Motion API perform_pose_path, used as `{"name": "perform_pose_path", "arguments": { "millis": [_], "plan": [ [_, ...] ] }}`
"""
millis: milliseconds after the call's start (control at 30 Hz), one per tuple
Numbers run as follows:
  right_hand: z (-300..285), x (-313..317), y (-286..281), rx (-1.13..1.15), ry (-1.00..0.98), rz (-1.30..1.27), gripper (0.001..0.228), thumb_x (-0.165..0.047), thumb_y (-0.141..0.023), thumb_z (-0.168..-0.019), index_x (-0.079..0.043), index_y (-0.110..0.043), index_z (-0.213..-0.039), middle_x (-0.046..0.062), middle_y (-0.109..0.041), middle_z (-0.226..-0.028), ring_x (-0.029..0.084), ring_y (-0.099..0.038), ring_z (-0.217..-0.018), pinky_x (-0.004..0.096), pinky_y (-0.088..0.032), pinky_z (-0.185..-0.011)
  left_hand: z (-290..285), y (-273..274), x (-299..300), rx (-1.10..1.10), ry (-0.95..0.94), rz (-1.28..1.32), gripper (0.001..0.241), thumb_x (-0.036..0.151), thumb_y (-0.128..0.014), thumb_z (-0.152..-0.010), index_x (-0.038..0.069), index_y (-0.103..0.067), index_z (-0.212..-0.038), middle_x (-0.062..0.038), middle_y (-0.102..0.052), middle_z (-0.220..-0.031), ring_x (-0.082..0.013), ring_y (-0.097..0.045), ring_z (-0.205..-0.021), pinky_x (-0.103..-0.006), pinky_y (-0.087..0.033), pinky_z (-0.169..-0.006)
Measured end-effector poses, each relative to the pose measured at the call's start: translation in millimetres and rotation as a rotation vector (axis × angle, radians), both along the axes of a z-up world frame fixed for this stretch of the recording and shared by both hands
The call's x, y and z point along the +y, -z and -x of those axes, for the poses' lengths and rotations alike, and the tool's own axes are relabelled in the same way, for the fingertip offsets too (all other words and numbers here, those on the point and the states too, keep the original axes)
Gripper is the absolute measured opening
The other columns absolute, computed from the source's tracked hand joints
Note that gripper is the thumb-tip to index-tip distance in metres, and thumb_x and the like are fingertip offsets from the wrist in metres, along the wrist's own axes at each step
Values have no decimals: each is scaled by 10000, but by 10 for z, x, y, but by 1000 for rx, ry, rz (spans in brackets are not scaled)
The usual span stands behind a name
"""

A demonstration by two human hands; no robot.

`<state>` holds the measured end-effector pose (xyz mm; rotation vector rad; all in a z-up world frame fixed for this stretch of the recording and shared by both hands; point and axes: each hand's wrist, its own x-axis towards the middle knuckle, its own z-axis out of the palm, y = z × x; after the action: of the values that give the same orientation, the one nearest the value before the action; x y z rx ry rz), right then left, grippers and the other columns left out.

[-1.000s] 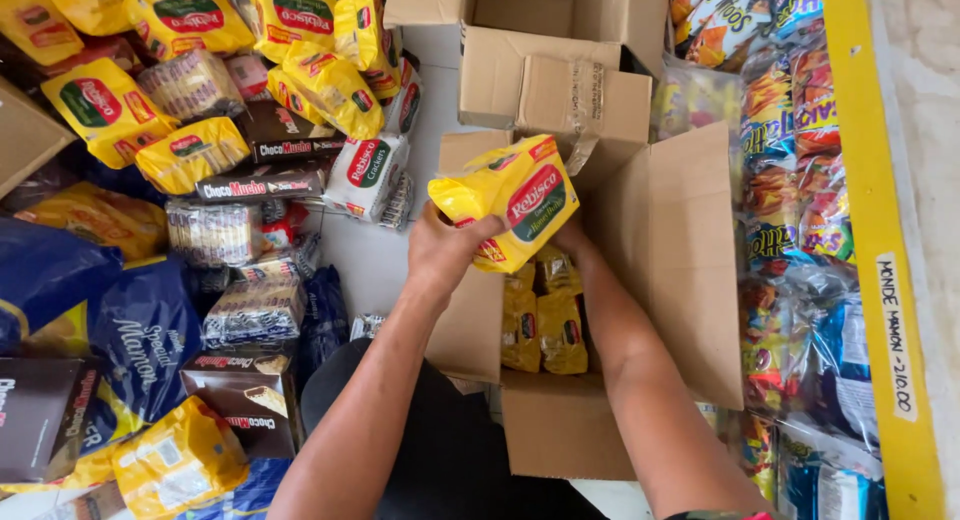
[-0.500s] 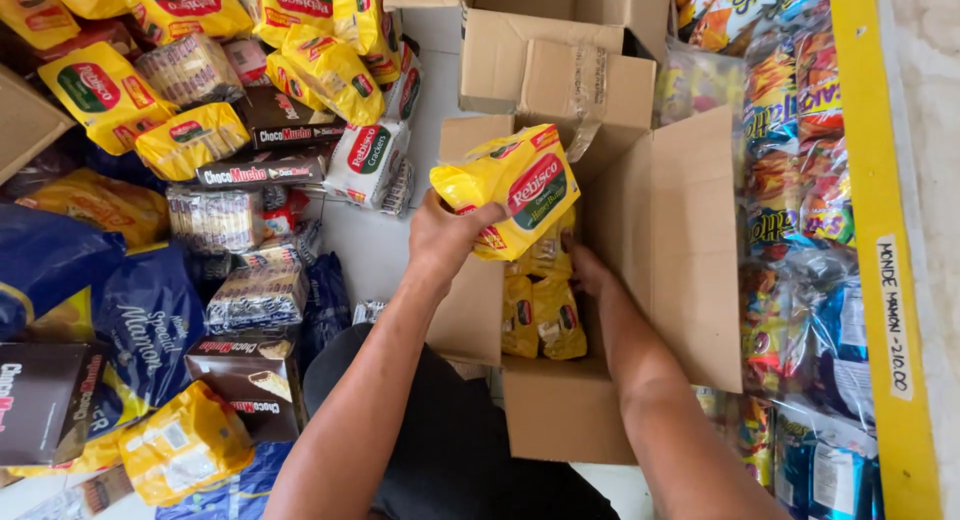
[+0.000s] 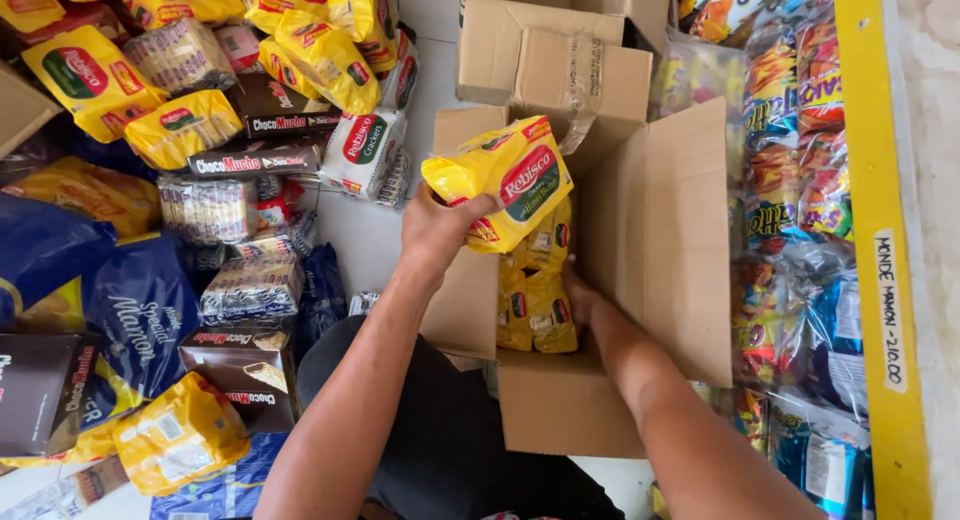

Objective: Organizes various snack packs from shelves and the floor into cardboard boxes in a grocery store.

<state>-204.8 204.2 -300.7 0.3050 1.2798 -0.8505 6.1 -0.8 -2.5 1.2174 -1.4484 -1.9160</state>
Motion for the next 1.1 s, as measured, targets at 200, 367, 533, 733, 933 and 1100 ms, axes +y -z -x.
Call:
{"name": "perform_pose_path", "arguments": {
  "millis": [200, 367, 533, 733, 933, 1100],
  "plan": [
    [-256, -69, -421, -31, -81, 11, 1194, -960, -20, -737, -203, -432, -1564, 145, -485, -1571, 395, -469, -1398, 611, -367, -1118, 39, -31, 37, 104, 11, -30, 562, 162, -846, -687, -21, -639, -1176, -94, -769, -1046, -162, -761, -858, -308, -616, -764],
    [-125, -37, 0, -65, -33, 128, 1168, -957, -67, -757, -198, -437, -1564, 140, -494, -1573, 401, -485, -1384, 584, -386, -1133, 90, -26, 31, 162, 53, -6, 534, 142, -828, -705, -31, -651, -1178, -96, -772, -1048, -166, -762, -860, -304, -620, -756],
    [290, -159, 529, 177, 238, 178, 1130, -920, -78, -815, -144, -472, -1536, 116, -525, -1544, 344, -498, -1376, 517, -387, -1142, 48, 3, -7, 75, 31, -34, 557, 155, -832, -691, -13, -638, -1185, -90, -761, -1039, -169, -748, -841, -316, -611, -710],
    [505, -371, 501, 219, 343, 486, 815, -734, -317, -980, -139, -502, -1505, 95, -575, -1476, 307, -537, -1331, 489, -433, -1116, 28, 89, -2, 16, 29, -5, 554, 167, -832, -704, -24, -666, -1197, -94, -777, -1049, -167, -753, -844, -306, -607, -712],
    [395, -381, 393, 59, 327, 445, 712, -651, -468, -978, -144, -522, -1475, 85, -636, -1408, 268, -623, -1248, 450, -498, -1061, 28, 95, -15, 39, 47, -13, 563, 158, -838, -700, -30, -661, -1200, -102, -774, -1063, -169, -749, -874, -315, -603, -760],
    [358, -452, 385, 64, 330, 360, 690, -647, -444, -992, -141, -525, -1453, 117, -641, -1361, 297, -614, -1212, 458, -500, -1028, 106, 56, -8, 106, 66, -24, 576, 163, -835, -683, -18, -641, -1194, -97, -773, -1071, -165, -757, -898, -314, -607, -806]
  ]
}}
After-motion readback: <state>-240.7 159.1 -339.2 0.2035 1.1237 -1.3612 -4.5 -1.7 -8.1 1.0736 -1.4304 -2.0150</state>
